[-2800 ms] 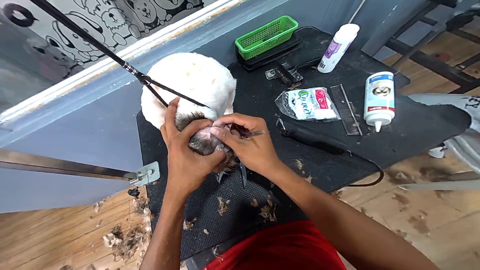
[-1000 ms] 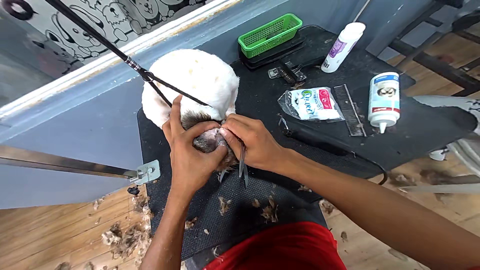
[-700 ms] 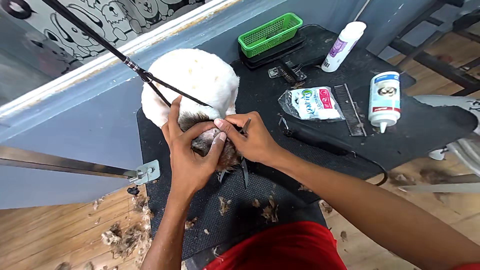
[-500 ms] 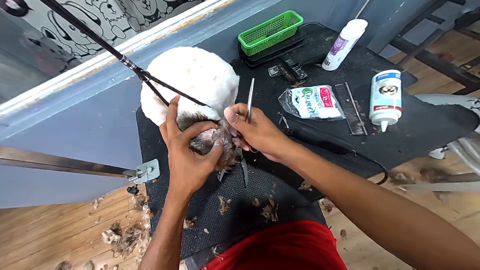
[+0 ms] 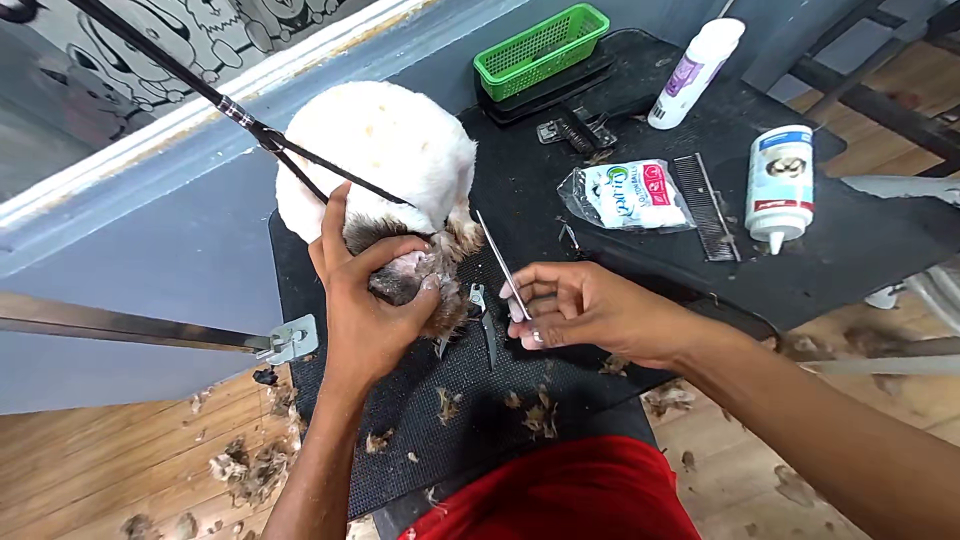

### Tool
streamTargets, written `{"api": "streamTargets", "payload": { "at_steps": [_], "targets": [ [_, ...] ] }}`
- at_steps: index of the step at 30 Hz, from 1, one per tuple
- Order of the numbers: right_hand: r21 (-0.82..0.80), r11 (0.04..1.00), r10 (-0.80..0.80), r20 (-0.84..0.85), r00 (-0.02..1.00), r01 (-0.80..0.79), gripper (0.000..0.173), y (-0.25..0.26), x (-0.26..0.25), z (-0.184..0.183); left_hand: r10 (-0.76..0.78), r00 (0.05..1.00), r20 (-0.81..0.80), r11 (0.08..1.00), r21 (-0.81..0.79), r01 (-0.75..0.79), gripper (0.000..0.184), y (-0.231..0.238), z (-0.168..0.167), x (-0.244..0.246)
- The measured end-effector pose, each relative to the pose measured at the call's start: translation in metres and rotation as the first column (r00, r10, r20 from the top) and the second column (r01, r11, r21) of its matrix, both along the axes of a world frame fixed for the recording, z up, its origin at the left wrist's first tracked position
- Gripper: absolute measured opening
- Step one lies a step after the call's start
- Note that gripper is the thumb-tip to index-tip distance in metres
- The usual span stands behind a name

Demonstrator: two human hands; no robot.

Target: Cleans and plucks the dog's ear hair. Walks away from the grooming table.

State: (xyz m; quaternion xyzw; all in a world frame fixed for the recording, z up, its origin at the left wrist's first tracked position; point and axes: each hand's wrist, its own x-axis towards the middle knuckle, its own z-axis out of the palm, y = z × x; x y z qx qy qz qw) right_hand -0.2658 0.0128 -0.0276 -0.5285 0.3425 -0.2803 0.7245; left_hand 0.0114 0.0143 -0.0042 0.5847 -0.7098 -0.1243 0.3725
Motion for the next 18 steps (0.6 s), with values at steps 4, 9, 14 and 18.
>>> {"api": "streamTargets", "payload": {
  "at_steps": [4,9,14,18],
  "targets": [
    [-0.400,0.915,-0.135,-0.174,0.975,0.056,0.053,0.004,0.004,-0.012,0.014,1.000,0.007,1.000,-0.006,-0.014,0.032,-0.001,0.000,0.001],
    [-0.816,0.566,-0.353,-0.368,0.860,-0.117,0.076,0.004,0.007,-0.026,0.009,1.000,0.026,1.000,-0.004,-0.009,0.033,0.001,0.000,0.001],
    [-0.808,0.544,-0.345,-0.462,0.817,-0.227,0.083,0.004,0.012,-0.029,0.011,0.999,0.039,1.000,-0.007,-0.011,0.034,0.000,-0.001,0.000],
    [-0.809,0.529,-0.341,-0.478,0.809,-0.255,0.080,0.001,0.017,-0.033,0.012,0.999,0.050,1.000,-0.007,-0.012,0.034,0.001,-0.002,0.000]
  ]
}}
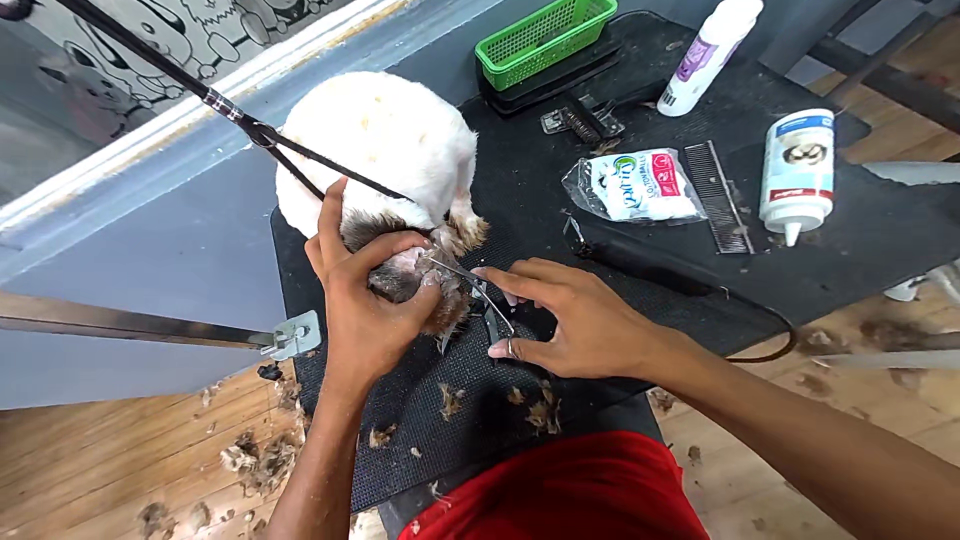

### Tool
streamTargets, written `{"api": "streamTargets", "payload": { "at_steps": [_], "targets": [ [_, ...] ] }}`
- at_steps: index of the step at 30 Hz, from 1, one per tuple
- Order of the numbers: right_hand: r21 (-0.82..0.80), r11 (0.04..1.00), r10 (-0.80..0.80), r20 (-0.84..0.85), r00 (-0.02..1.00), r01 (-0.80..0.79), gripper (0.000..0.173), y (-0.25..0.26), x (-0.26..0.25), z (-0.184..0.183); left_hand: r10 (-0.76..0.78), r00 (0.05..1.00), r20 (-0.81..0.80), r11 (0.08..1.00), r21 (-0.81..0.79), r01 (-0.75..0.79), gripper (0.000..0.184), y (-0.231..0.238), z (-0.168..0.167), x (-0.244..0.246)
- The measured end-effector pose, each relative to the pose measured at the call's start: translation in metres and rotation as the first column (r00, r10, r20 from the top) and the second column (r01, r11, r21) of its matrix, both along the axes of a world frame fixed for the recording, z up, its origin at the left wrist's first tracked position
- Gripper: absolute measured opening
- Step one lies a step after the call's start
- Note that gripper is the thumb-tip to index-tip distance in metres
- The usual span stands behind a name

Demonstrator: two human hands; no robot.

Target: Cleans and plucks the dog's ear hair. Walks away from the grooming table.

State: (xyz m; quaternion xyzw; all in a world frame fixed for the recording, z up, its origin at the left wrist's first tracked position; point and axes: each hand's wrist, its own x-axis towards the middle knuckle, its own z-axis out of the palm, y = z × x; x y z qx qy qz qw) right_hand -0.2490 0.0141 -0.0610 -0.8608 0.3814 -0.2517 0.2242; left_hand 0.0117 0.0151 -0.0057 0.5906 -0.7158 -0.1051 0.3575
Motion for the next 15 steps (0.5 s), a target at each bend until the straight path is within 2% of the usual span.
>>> {"api": "streamTargets", "payload": {
  "at_steps": [6,10,12,15],
  "targets": [
    [-0.031,0.999,0.036,0.049,0.998,-0.035,0.060,-0.003,0.001,-0.005,0.000,1.000,0.009,1.000,-0.005,0.000,0.033,0.001,-0.001,0.003],
    [-0.028,0.998,0.063,0.069,0.996,-0.061,0.053,-0.001,-0.002,-0.003,0.006,1.000,0.020,1.000,0.007,-0.006,0.034,0.001,0.000,0.003],
    [-0.058,0.997,0.052,-0.001,0.999,-0.052,0.050,0.003,-0.005,0.004,0.010,0.999,0.035,1.000,0.011,-0.010,0.034,0.002,-0.001,0.004],
    [-0.185,0.981,0.035,-0.164,0.986,-0.065,0.046,0.006,-0.009,0.017,-0.006,0.999,0.050,1.000,0.020,0.005,0.035,0.002,-0.001,0.004]
  ]
}}
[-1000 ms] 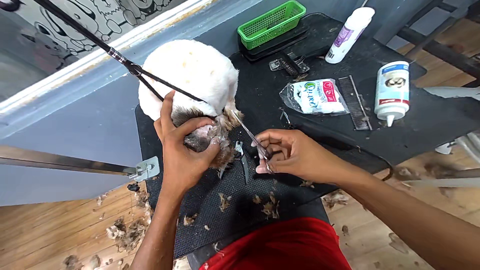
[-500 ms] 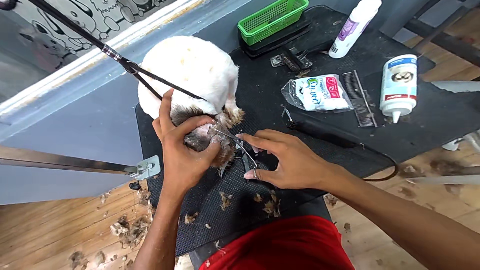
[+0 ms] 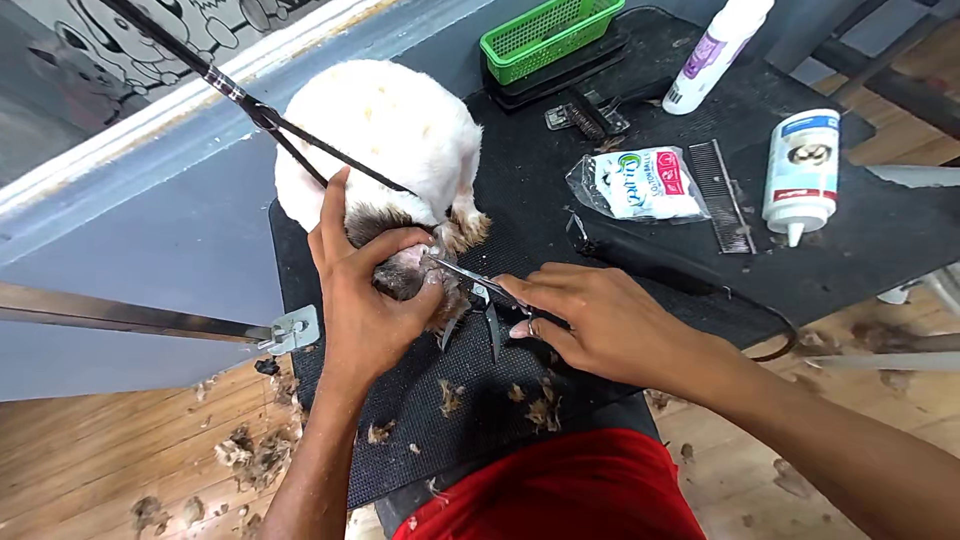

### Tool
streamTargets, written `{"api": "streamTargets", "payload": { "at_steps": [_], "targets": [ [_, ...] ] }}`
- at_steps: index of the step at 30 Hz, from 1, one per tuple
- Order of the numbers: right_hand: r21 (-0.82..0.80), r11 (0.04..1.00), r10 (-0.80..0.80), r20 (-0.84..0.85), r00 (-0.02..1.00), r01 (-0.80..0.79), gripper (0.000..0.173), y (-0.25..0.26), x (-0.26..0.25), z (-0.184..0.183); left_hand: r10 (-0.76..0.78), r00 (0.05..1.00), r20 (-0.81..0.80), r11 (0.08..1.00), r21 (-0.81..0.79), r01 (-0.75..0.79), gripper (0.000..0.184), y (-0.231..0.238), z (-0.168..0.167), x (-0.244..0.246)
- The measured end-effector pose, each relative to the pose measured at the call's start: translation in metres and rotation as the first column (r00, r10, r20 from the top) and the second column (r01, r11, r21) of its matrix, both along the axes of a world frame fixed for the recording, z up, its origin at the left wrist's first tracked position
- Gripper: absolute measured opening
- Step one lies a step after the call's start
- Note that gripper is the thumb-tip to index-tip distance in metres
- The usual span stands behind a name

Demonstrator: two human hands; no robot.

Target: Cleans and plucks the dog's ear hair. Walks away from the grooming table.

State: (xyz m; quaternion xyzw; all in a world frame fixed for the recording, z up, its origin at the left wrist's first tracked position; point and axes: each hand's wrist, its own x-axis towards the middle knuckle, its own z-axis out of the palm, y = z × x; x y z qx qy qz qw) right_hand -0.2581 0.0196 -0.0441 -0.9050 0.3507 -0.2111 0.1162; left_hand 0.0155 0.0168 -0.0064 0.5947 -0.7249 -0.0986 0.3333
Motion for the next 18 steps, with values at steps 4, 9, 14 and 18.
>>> {"api": "streamTargets", "payload": {
  "at_steps": [4,9,14,18],
  "targets": [
    [-0.031,0.998,0.047,-0.180,0.983,-0.053,0.040,-0.003,-0.006,0.024,-0.008,0.998,0.058,1.000,-0.005,0.009,0.038,0.000,-0.001,-0.003],
    [0.513,0.849,0.203,-0.099,0.974,-0.125,0.022,-0.028,-0.005,0.075,0.000,0.995,0.099,1.000,-0.017,0.002,0.036,-0.002,-0.002,-0.008],
    [0.902,0.124,-0.149,0.429,0.891,-0.414,0.053,-0.070,-0.001,0.089,0.017,0.998,0.062,0.998,-0.059,-0.014,0.036,-0.007,-0.007,-0.007],
    [0.679,0.036,-0.514,0.642,0.569,-0.733,0.025,-0.081,0.014,0.075,0.015,0.998,0.065,0.999,-0.036,-0.013,0.041,-0.003,-0.007,-0.007]
  ]
}}
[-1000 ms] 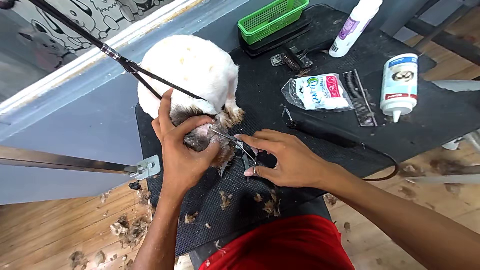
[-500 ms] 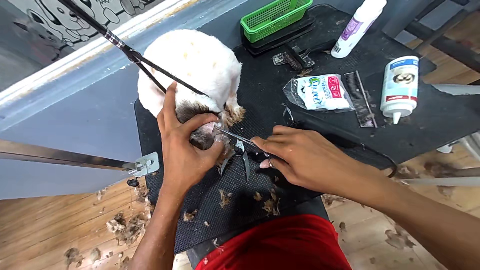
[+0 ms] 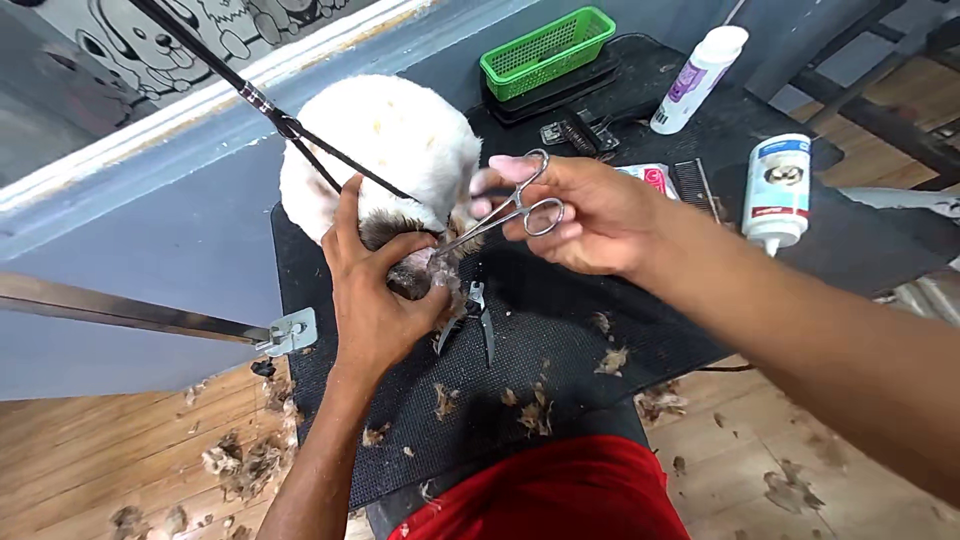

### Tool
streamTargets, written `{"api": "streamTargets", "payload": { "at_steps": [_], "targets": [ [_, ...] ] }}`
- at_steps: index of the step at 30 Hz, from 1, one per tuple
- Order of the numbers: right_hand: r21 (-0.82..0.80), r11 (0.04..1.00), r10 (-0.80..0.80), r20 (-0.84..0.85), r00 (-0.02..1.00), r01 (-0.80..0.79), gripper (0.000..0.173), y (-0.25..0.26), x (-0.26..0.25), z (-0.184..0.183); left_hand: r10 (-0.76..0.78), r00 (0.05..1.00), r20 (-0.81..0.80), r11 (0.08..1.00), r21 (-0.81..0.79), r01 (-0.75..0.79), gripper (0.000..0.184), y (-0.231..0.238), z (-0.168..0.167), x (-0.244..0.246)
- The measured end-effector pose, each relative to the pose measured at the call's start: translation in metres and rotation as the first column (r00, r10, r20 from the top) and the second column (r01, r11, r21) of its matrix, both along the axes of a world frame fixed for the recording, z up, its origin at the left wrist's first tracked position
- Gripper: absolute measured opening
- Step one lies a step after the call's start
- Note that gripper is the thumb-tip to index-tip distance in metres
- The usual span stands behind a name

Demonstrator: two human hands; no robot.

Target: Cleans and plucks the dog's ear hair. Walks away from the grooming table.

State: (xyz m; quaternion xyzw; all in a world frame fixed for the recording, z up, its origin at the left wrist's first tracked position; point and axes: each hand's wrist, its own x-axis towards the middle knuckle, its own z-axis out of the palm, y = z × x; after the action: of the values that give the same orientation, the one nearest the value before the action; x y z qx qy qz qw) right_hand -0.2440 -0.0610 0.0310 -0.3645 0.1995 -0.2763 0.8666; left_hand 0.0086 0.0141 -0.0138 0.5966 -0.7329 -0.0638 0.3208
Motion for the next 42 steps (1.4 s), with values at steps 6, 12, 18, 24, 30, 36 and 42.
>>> {"api": "streamTargets", "payload": {
  "at_steps": [6,12,18,24,30,36,42],
  "targets": [
    [-0.063,0.969,-0.145,0.636,0.758,0.239,0.017,0.006,0.035,-0.026,0.016,1.000,-0.021,0.995,-0.097,-0.018,0.040,-0.009,-0.009,-0.005],
    [-0.908,0.306,-0.352,0.172,0.920,0.287,0.040,0.004,0.025,-0.004,0.020,0.997,-0.080,0.993,-0.117,-0.030,0.040,-0.010,-0.021,0.000],
    [-0.620,-0.162,-0.884,-0.255,0.392,-0.768,0.051,0.030,0.001,0.032,0.022,0.997,-0.074,0.991,-0.127,-0.031,0.042,-0.009,-0.024,0.002],
    [-0.510,-0.065,-0.872,-0.389,0.297,-0.858,0.038,0.033,0.004,0.058,0.034,0.995,-0.093,0.992,-0.116,-0.045,0.042,-0.009,-0.027,0.003],
    [-0.641,0.372,-0.594,-0.720,0.359,-0.671,0.036,-0.013,0.019,0.059,-0.028,0.974,-0.224,0.979,-0.202,-0.019,0.037,-0.009,-0.042,0.009],
    [-0.246,0.945,0.100,-0.409,0.907,-0.215,0.056,-0.033,0.003,0.028,-0.087,0.941,-0.328,0.958,-0.286,-0.011,0.030,-0.014,-0.054,0.011],
    [-0.183,0.960,0.244,0.173,0.954,-0.213,0.057,-0.009,0.014,0.009,-0.069,0.936,-0.344,0.955,-0.295,-0.038,0.035,-0.011,-0.059,0.015]
  ]
}}
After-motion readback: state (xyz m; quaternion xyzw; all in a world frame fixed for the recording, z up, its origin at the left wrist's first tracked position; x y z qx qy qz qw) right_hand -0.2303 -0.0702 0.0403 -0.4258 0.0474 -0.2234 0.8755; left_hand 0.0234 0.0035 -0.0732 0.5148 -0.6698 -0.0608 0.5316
